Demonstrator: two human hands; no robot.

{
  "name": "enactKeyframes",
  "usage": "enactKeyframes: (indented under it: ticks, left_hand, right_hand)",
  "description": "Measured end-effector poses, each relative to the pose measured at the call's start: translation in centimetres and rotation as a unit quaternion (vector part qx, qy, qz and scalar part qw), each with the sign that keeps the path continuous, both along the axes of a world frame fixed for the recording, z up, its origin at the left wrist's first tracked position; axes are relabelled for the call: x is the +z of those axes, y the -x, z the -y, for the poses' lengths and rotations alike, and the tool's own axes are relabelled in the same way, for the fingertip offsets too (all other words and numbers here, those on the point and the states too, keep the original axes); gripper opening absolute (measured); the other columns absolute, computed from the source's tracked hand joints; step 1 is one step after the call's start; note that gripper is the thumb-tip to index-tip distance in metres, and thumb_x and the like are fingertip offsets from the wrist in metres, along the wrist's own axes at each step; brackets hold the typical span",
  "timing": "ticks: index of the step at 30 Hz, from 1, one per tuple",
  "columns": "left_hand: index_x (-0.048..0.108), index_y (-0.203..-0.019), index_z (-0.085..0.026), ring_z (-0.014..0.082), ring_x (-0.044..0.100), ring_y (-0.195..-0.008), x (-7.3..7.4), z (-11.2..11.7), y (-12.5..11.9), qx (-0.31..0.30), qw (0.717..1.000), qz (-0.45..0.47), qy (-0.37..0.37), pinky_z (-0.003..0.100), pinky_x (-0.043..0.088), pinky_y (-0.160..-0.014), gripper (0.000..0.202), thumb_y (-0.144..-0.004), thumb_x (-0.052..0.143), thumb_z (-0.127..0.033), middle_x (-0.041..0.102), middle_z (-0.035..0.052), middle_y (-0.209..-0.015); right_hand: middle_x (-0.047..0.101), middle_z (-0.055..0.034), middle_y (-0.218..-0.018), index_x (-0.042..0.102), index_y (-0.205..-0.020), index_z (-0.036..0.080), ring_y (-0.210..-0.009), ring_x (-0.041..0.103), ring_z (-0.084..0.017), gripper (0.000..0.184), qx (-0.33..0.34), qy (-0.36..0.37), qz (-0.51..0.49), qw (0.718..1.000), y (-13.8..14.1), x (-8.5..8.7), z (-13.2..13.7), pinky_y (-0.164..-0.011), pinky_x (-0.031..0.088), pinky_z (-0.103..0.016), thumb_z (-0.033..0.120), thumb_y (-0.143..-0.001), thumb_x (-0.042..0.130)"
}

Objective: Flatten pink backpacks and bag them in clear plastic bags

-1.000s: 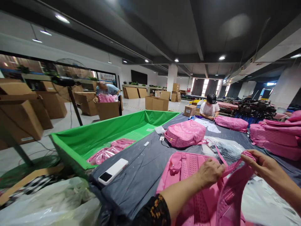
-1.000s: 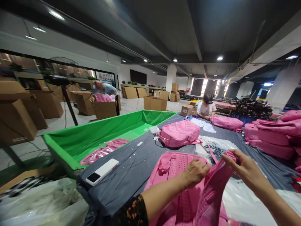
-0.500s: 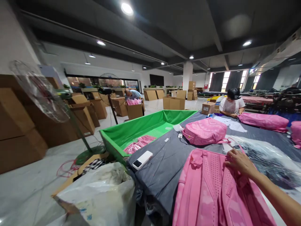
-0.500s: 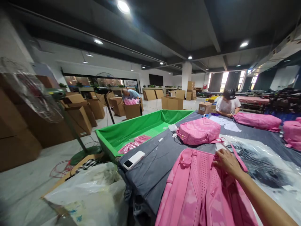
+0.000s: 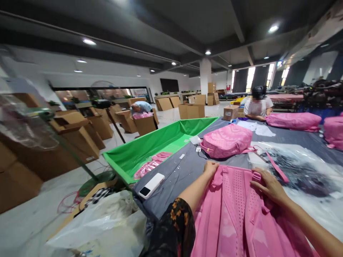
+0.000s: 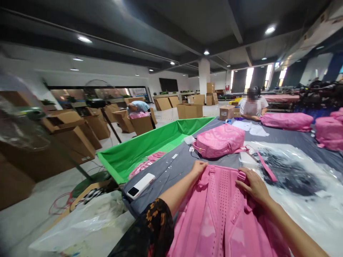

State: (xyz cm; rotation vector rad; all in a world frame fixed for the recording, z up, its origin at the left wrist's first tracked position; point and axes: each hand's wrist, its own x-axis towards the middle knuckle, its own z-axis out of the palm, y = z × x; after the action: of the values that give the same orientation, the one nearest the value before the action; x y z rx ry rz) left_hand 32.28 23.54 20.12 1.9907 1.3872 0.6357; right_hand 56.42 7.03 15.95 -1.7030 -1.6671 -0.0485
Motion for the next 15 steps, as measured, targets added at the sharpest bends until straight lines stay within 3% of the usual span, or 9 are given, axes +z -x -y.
enactKeyframes:
  ticks: [3,8,12,15]
  left_hand:
    - [0.078,-0.089,-0.019,0.0207,0.073,-0.089,-1.4,-1.0,-0.9,0.003,0.999,-0.035,-0.017,0.027,0.051,-0.075,0.022,-0.095,0.06,-0.029,0.08,0.0082,-0.094]
    - [0.081,-0.092,-0.017,0.029,0.071,-0.107,-1.7,-0.2,-2.4,-0.003,0.994,-0.064,-0.09,0.036,0.047,-0.096,0.026,-0.096,0.056,-0.026,0.078,0.018,-0.105]
    - [0.08,-0.089,-0.017,0.027,0.073,-0.102,-1.9,1.8,-3.8,-0.092,0.987,-0.042,-0.121,0.036,0.05,-0.096,0.031,-0.098,0.051,-0.024,0.079,0.0146,-0.1]
    - [0.077,-0.104,-0.023,0.0213,0.067,-0.116,-2.3,2.9,-2.5,-0.188,0.969,0.002,-0.16,0.033,0.046,-0.106,0.031,-0.101,0.046,-0.024,0.077,0.0059,-0.116]
  right_hand:
    - [0.069,-0.0151,-0.119,0.064,-0.118,0.022,-0.112,0.063,-0.034,0.061,0.009,0.005,-0.03,0.999,0.5,-0.4,-0.4,-0.102,0.048,-0.052,0.069,-0.08,0.061]
    - [0.066,-0.0142,-0.117,0.06,-0.126,0.019,-0.11,0.061,-0.031,0.058,0.027,0.015,-0.057,0.998,1.6,-0.3,-0.1,-0.099,0.049,-0.048,0.057,-0.082,0.061]
    - [0.07,-0.0106,-0.114,0.062,-0.126,0.02,-0.106,0.066,-0.026,0.055,0.053,0.031,-0.079,0.995,1.7,1.4,2.0,-0.095,0.054,-0.04,0.062,-0.091,0.053]
    - [0.072,-0.0083,-0.112,0.067,-0.12,0.022,-0.104,0.069,-0.023,0.049,0.05,0.029,-0.094,0.994,1.9,1.9,3.0,-0.094,0.055,-0.037,0.058,-0.1,0.041]
